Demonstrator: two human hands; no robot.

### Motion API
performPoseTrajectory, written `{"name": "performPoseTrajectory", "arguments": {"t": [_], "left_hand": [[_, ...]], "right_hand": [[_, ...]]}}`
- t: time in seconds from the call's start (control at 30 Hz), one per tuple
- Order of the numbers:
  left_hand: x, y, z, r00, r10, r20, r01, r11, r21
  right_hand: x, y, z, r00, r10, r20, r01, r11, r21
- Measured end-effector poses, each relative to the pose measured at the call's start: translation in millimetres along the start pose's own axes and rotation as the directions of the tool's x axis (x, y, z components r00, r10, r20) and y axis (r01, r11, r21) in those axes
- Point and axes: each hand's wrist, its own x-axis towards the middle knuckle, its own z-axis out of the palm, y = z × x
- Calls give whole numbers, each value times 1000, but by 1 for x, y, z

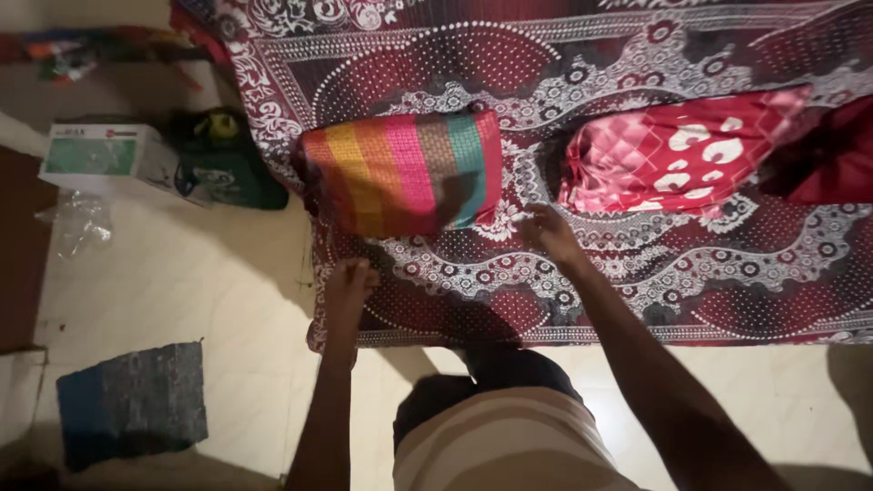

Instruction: The person folds a cloth on a table, repositions a stool, and arranges cushions and smooths the patterned cover on a sofa bed by hand.

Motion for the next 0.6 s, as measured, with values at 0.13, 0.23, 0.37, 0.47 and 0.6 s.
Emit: {"name": "performPoseTrajectory", "arguments": {"t": [0.13, 0.23, 0.37, 0.47, 0.6], "left_hand": [[88, -57, -18, 997, 70, 34, -72, 996, 56], [148, -81, -43, 998, 19, 53, -3, 957, -289], [206, -77, -58, 942, 328, 70, -323, 830, 455], [257, -54, -52, 963, 255, 84, -264, 848, 460], [315, -20, -39, 970, 233, 67, -233, 822, 520]], "right_hand": [[87, 14, -9, 998, 62, -25, -65, 993, -99], [147, 16, -5, 997, -66, -48, 43, 928, -369], [201, -6, 9, 871, -487, 65, 288, 399, -870], [231, -26, 26, 943, -325, 74, 198, 367, -909], [250, -26, 40, 958, -282, 54, 140, 293, -946]]}}
